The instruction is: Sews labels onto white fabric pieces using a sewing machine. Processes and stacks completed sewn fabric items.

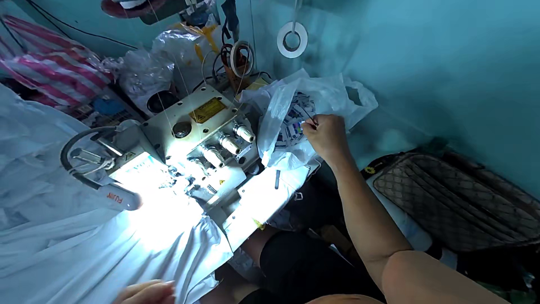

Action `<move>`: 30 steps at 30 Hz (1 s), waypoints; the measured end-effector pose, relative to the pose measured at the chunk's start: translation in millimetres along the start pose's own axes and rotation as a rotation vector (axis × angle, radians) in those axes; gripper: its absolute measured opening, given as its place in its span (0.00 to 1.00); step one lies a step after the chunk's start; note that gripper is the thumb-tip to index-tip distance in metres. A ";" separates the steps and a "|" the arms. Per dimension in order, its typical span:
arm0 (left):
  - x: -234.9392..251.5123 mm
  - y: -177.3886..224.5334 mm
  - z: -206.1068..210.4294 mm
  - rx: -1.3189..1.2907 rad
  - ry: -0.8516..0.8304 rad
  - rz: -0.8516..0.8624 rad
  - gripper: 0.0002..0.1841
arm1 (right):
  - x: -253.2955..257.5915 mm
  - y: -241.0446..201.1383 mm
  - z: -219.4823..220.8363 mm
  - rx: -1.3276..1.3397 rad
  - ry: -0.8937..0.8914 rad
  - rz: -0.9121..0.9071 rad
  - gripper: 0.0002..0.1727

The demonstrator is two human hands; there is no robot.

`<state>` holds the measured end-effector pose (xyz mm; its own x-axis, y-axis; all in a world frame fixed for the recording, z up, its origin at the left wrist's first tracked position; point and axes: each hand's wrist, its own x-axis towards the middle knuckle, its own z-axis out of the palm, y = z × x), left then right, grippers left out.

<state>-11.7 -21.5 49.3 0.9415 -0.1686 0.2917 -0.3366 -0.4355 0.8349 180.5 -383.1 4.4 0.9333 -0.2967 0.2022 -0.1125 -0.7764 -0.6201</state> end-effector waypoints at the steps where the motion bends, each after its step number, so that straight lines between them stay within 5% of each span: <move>1: 0.0 4.7 9.3 -0.084 -0.047 -0.033 0.07 | -5.3 1.9 -3.0 0.015 0.048 -0.073 0.14; 4: 3.9 15.5 51.2 -0.324 -0.212 -0.114 0.10 | -38.7 -4.0 -6.9 0.089 0.327 -0.525 0.10; 6: 7.7 4.9 83.5 -0.470 -0.222 -0.159 0.20 | -75.6 -19.4 -0.4 0.196 0.334 -0.877 0.08; 9: 11.7 -16.5 106.8 -0.683 0.020 -0.327 0.23 | -128.5 -33.3 30.8 0.328 0.096 -1.272 0.10; 12: 7.6 -21.3 104.2 -0.648 0.331 -0.474 0.15 | -150.5 -35.8 53.6 0.433 -0.036 -1.350 0.09; 16: -10.3 -22.8 105.6 -0.676 0.573 -0.549 0.13 | -165.5 -37.4 72.2 0.606 -0.151 -1.150 0.07; 22: -18.7 -28.4 115.1 -0.775 0.806 -0.511 0.14 | -186.3 -55.1 67.3 1.105 -0.888 0.061 0.10; 24: -19.5 -30.7 119.5 -0.812 0.795 -0.501 0.14 | -189.7 -61.9 68.7 1.207 -0.962 0.270 0.06; 26: -20.2 -32.6 123.0 -0.861 0.781 -0.515 0.14 | -190.9 -66.0 74.2 1.286 -0.960 0.330 0.04; 30: -21.7 -37.5 123.3 -0.920 0.818 -0.575 0.16 | -191.2 -63.0 81.9 1.234 -0.846 0.084 0.08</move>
<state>-21.2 -110.5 -45.9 0.7916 0.5441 -0.2779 -0.0687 0.5311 0.8445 37.1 -232.0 -57.3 0.9033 0.4206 -0.0848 -0.2265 0.2995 -0.9268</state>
